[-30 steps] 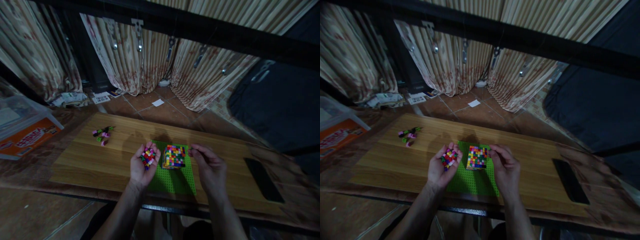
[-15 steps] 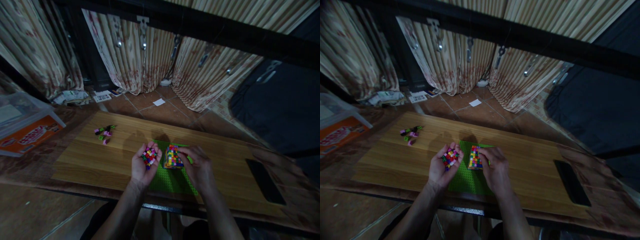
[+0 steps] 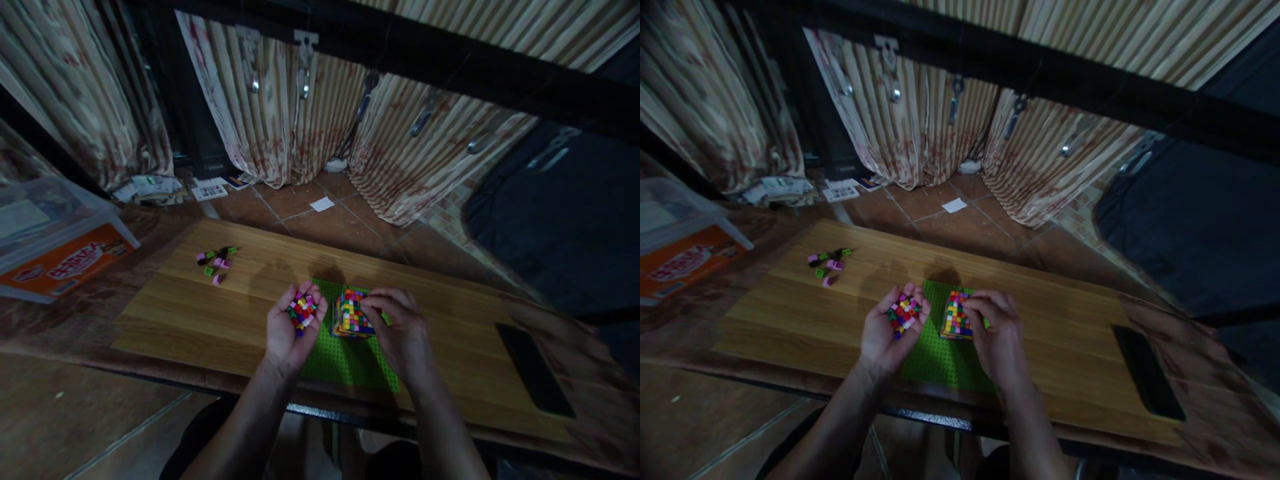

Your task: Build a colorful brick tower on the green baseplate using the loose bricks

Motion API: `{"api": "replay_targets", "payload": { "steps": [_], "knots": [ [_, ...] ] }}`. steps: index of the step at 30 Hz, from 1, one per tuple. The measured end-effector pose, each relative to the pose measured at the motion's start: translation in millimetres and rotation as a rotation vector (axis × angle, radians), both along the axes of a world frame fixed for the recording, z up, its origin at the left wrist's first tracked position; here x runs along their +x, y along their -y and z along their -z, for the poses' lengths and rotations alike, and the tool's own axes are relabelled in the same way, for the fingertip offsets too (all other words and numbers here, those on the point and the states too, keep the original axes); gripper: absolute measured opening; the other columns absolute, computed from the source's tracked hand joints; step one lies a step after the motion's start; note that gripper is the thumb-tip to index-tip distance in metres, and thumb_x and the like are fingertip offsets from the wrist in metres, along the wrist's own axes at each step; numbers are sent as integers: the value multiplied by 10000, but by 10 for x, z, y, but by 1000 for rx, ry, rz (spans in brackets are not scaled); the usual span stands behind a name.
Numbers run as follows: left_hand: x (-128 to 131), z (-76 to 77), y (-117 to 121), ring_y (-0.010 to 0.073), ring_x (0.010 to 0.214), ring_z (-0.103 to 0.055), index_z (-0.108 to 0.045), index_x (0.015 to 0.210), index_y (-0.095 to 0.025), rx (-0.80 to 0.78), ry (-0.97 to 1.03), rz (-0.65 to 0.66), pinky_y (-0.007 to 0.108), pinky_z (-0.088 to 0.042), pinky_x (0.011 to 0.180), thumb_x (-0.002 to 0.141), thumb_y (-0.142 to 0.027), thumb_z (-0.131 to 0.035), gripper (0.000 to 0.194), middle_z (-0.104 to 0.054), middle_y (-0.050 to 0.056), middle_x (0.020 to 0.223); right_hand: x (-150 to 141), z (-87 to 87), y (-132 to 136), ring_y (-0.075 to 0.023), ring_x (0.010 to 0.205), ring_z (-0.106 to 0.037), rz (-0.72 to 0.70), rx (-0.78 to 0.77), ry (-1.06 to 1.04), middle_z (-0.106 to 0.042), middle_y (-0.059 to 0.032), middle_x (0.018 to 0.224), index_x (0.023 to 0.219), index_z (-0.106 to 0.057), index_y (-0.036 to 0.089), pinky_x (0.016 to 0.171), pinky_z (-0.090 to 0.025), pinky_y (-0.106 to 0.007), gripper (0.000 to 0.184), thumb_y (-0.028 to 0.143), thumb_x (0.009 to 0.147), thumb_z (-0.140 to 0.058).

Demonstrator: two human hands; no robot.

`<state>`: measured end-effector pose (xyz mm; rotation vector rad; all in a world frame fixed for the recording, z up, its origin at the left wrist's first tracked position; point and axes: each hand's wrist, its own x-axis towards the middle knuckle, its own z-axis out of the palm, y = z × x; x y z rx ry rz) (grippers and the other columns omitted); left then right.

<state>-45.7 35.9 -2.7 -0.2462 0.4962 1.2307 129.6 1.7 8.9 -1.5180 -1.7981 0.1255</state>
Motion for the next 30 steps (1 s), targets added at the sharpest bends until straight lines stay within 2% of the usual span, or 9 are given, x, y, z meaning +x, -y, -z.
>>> {"api": "replay_targets", "payload": {
  "steps": [7,12,15,17,20,23,30],
  "knots": [
    [-3,-17,-3,127,677,-613,-659,728,-83,-15,6,7,266,-541,666,871,-170,-485,241,-642,86,730,42,10,0,-227,984,-593,138,17,-290,-654,-65,981,875,-705,223,882,-462,-427,178,365,836,-604],
    [2,-19,-1,126,673,-610,-657,733,-71,-17,-3,4,267,-539,667,874,-166,-481,245,-639,88,727,-39,118,-59,-219,998,-603,166,-123,-479,-655,-82,1073,1013,-682,208,891,-469,-430,278,393,824,-599],
    [4,-19,-1,127,672,-613,-655,737,-67,-11,-5,4,269,-537,671,873,-161,-482,239,-638,83,721,-93,170,-95,-209,939,-627,182,-245,-587,-680,-76,1047,1013,-686,201,843,-497,-405,309,405,788,-627],
    [4,-17,-1,129,672,-615,-651,728,-70,-5,1,2,268,-537,671,869,-159,-487,234,-636,77,714,-125,171,-113,-197,840,-647,194,-321,-695,-705,-63,967,984,-697,197,757,-526,-371,320,416,756,-653],
    [2,-13,-2,130,673,-616,-649,724,-75,-4,0,2,268,-537,670,866,-162,-490,231,-637,80,717,-159,148,-128,-177,714,-649,218,-371,-817,-719,-46,858,942,-712,189,654,-536,-331,336,425,703,-698],
    [-1,-12,-1,130,673,-614,-653,733,-81,-8,-3,9,269,-537,665,864,-163,-488,226,-638,84,720,-165,153,-133,-180,712,-654,221,-352,-826,-725,-52,865,944,-715,188,655,-543,-335,343,426,697,-703],
    [-2,-11,3,130,675,-607,-651,729,-81,-1,-23,8,270,-533,670,866,-164,-484,231,-637,88,733,-116,230,-121,-194,806,-657,192,-276,-623,-721,-65,930,966,-715,190,750,-528,-361,322,428,758,-655]
  ]
}}
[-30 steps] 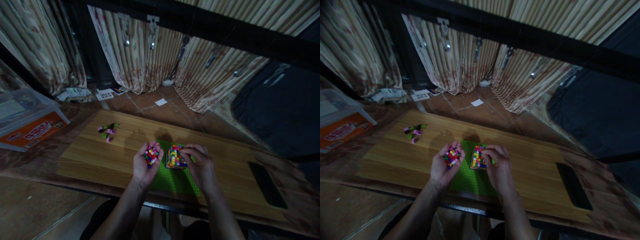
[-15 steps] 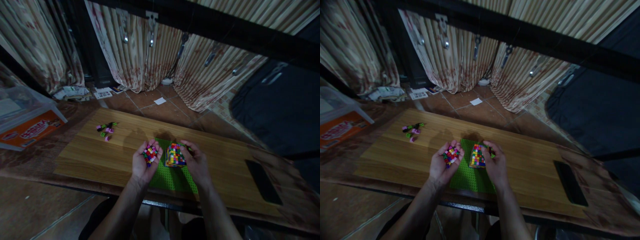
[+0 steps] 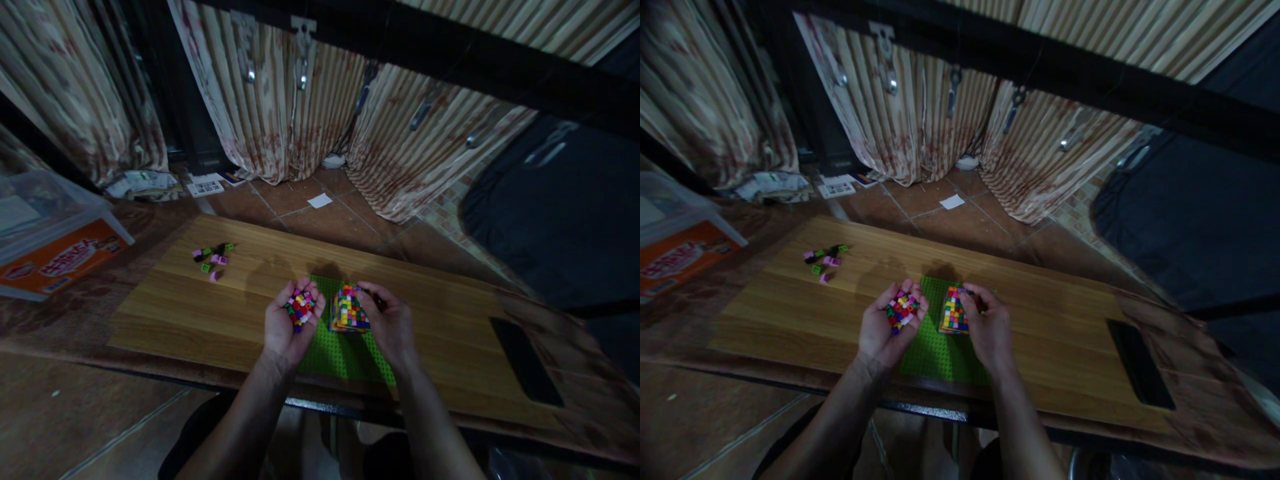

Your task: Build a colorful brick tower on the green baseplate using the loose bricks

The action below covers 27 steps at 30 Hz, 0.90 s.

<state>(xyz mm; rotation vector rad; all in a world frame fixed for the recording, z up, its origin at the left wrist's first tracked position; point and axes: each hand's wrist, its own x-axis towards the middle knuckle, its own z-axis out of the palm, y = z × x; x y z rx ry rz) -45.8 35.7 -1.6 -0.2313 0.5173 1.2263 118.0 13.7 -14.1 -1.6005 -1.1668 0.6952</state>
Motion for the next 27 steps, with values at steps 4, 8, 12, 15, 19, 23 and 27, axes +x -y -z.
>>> {"api": "replay_targets", "payload": {
  "steps": [4,8,12,15,19,23,27],
  "knots": [
    [8,8,1,133,687,-611,-650,731,-73,1,5,-8,269,-531,676,861,-156,-494,220,-640,87,737,-5,-13,16,-197,816,-652,-20,5,50,-716,-69,939,983,-706,186,753,-521,-357,328,432,777,-634],
    [17,20,1,130,683,-611,-652,734,-70,4,9,1,264,-531,675,863,-158,-494,222,-640,87,730,-27,-27,28,-202,860,-647,-31,18,63,-706,-71,973,1002,-692,188,792,-514,-365,321,422,799,-610],
    [17,38,0,129,679,-612,-652,733,-66,5,10,0,264,-531,672,867,-153,-489,228,-641,83,726,-39,-38,33,-202,885,-641,-46,25,72,-702,-69,989,990,-694,189,805,-506,-360,304,411,798,-611],
    [12,47,0,130,673,-612,-654,739,-69,7,10,2,270,-533,668,874,-152,-477,238,-638,80,720,-44,-33,32,-200,865,-644,-36,7,-12,-710,-56,964,969,-703,202,787,-508,-354,293,415,782,-630],
    [5,46,1,129,663,-611,-654,737,-71,16,6,1,272,-533,661,877,-155,-473,244,-634,77,708,-41,-6,23,-206,839,-653,-14,-6,-184,-724,-48,943,960,-718,217,744,-516,-347,316,439,738,-675],
    [3,49,-2,136,673,-619,-657,749,-74,22,1,4,282,-538,668,880,-162,-471,243,-645,76,722,2,-11,13,-210,885,-658,57,68,-257,-731,-51,965,936,-721,217,796,-510,-371,290,443,776,-635],
    [10,41,3,144,698,-632,-662,764,-73,32,5,19,286,-542,692,884,-192,-475,253,-658,90,746,5,-107,72,-200,912,-638,155,272,15,-706,-56,960,948,-707,207,842,-484,-379,220,363,835,-599]
  ]
}}
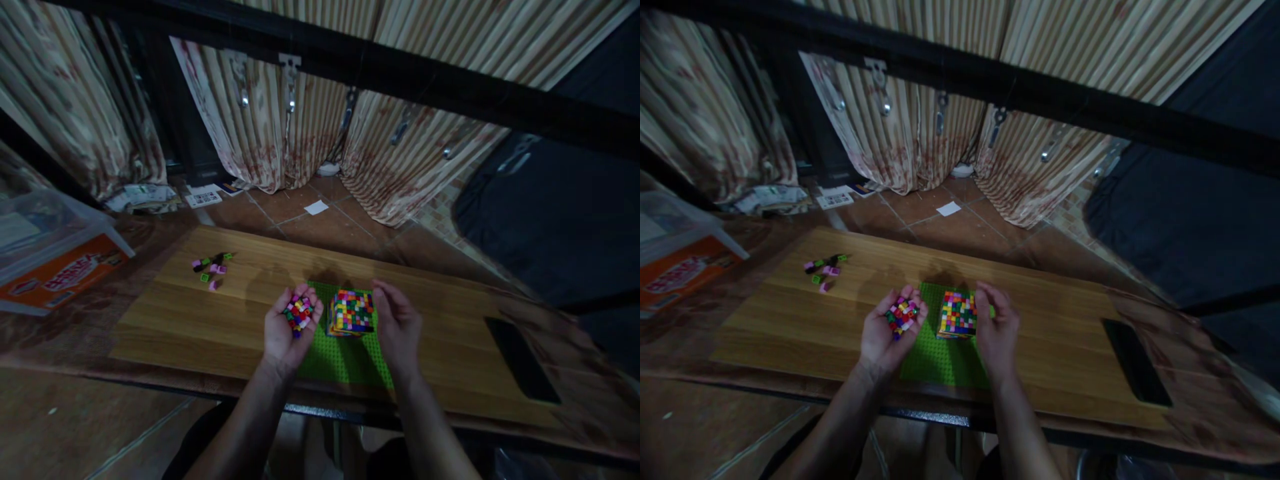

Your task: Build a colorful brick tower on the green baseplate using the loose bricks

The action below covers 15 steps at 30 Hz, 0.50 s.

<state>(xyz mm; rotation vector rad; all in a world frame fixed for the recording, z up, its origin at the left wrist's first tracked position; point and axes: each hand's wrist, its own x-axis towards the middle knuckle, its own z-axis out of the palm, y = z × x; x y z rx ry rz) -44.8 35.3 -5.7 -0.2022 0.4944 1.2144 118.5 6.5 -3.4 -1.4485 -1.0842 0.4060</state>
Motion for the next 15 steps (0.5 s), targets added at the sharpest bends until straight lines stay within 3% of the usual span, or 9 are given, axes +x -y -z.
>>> {"api": "replay_targets", "payload": {
  "steps": [3,9,15],
  "knots": [
    [7,-23,12,150,716,-645,-671,794,-71,13,15,16,293,-546,726,886,-227,-482,262,-671,95,769,-128,-110,102,-182,881,-620,-37,138,267,-678,-39,927,957,-698,226,803,-485,-347,149,259,852,-597],
    [-5,-80,42,184,818,-673,-680,859,-79,67,32,56,341,-533,843,892,-261,-474,277,-700,121,873,-463,-209,237,-170,898,-600,-416,146,550,-672,-21,955,1036,-667,266,815,-492,-339,238,131,857,-588],
    [-9,-131,64,233,996,-656,-670,954,-62,125,45,95,367,-471,961,896,-269,-448,310,-693,163,1041,-473,-146,188,-196,956,-582,-368,75,707,-653,-45,1022,1085,-639,244,860,-489,-378,233,163,881,-563]
  ]
}}
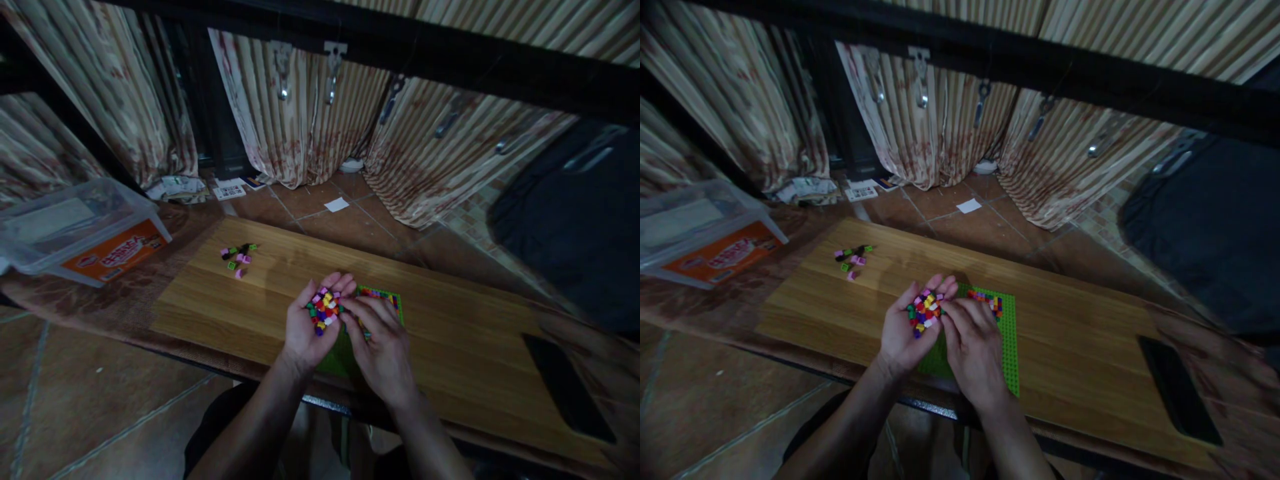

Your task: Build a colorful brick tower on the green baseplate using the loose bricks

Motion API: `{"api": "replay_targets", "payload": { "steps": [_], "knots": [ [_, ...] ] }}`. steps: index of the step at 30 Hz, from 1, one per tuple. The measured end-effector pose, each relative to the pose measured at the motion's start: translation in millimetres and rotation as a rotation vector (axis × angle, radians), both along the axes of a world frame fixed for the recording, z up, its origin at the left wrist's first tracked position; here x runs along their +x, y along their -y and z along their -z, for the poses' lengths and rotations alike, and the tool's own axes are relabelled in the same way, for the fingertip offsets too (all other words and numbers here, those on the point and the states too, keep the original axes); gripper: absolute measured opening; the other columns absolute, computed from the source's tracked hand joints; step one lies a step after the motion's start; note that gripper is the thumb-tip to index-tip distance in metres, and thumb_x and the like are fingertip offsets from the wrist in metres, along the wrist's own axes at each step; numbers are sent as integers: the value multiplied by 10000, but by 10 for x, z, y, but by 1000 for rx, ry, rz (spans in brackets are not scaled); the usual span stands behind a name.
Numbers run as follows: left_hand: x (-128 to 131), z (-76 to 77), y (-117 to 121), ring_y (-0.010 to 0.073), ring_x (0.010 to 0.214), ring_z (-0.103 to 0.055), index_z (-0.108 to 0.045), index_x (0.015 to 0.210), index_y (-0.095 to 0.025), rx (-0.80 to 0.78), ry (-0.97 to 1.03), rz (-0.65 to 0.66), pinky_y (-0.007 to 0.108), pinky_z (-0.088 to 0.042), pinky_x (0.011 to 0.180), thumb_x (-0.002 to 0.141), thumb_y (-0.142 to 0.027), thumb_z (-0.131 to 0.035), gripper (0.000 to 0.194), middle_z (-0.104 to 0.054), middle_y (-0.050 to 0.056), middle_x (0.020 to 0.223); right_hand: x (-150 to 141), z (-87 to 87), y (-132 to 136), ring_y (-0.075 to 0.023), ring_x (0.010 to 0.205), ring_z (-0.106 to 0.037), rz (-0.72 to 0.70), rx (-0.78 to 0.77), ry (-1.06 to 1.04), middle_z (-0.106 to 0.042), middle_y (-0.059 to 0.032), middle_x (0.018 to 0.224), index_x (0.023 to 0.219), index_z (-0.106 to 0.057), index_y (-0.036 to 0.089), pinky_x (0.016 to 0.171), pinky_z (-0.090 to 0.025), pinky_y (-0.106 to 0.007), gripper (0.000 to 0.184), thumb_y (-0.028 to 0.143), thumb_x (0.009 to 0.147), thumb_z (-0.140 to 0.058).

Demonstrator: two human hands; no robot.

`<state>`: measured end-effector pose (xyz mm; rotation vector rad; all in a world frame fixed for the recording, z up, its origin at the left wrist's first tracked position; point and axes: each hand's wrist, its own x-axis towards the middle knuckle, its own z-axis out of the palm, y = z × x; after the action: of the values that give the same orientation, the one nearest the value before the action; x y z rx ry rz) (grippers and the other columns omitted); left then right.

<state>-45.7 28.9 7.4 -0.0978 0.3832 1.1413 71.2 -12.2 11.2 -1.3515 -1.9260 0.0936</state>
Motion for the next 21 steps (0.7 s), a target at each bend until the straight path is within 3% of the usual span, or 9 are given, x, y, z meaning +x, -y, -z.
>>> {"api": "replay_targets", "payload": {
  "steps": [6,12,17,21],
  "knots": [
    [-1,24,3,263,1173,-569,-641,1061,-46,51,16,22,359,-412,1028,889,-268,-445,343,-641,184,1190,1,18,-19,-209,984,-576,30,-36,55,-653,-56,1042,1091,-626,220,873,-488,-393,211,202,892,-557],
    [8,11,18,271,1210,-539,-607,1133,-35,5,24,27,372,-392,1053,872,-252,-464,368,-618,199,1225,-36,34,-20,-190,965,-605,10,-16,31,-686,-37,1017,1053,-638,228,911,-475,-388,183,188,896,-554],
    [1,-5,23,260,1183,-565,-606,1135,-67,-41,50,31,363,-474,967,891,-239,-441,341,-628,181,1217,6,14,1,-170,975,-626,42,-35,-136,-677,-46,1046,1055,-657,242,867,-515,-338,206,185,905,-527],
    [-18,-11,10,261,1165,-581,-627,1082,-66,-62,70,10,345,-514,908,902,-234,-428,317,-642,189,1189,45,-46,17,-179,964,-644,82,-91,-414,-676,-44,1033,1017,-691,261,843,-541,-342,195,232,891,-545]
  ]
}}
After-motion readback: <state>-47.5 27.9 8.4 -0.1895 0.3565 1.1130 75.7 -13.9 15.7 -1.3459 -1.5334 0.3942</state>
